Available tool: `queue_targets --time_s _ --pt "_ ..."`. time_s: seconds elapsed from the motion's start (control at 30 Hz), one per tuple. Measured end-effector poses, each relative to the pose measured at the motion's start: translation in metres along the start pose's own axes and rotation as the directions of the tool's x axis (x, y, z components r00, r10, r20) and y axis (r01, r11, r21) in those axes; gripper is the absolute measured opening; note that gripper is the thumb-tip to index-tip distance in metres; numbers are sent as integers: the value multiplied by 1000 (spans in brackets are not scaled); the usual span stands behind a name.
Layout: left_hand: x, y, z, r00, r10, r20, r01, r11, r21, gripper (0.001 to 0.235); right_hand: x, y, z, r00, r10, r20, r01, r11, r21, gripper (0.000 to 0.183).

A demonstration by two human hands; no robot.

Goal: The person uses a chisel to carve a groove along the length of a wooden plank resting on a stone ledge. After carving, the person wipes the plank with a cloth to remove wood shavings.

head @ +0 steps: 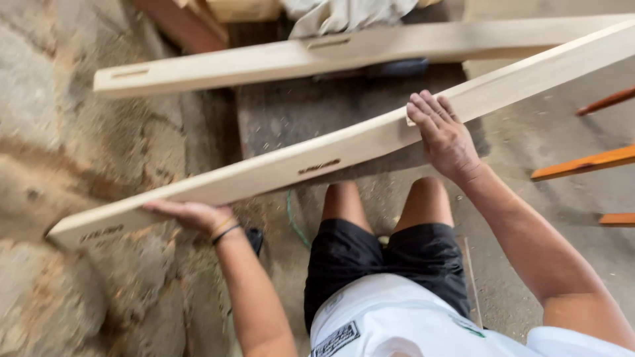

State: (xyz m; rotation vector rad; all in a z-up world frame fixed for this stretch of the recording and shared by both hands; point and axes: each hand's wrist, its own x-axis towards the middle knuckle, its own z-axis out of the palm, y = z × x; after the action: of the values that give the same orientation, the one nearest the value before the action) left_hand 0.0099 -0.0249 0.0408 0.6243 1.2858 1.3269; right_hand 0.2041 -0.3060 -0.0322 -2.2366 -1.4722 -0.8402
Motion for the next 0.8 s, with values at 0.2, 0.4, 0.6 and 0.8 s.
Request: queue_targets --time_s 0.2,0.4,0.6,0.8 --pt "15 -20 -6 1000 -12 -2 12 996 -86 81 21 -82 71 991 -101 -90 115 981 159 43" --pt "7 -9 -3 999 -37 31 38 999 -13 78 118 -243 105 982 -185 -43 188 916 354 39" --pt "22 -13 -1 998 -49 34 51 996 -69 77 96 -176 70 949 -258 179 189 926 327 38" --pt "41 -29 -7 996 -86 11 87 990 -109 74 36 -84 40 990 -108 86 97 987 126 52"
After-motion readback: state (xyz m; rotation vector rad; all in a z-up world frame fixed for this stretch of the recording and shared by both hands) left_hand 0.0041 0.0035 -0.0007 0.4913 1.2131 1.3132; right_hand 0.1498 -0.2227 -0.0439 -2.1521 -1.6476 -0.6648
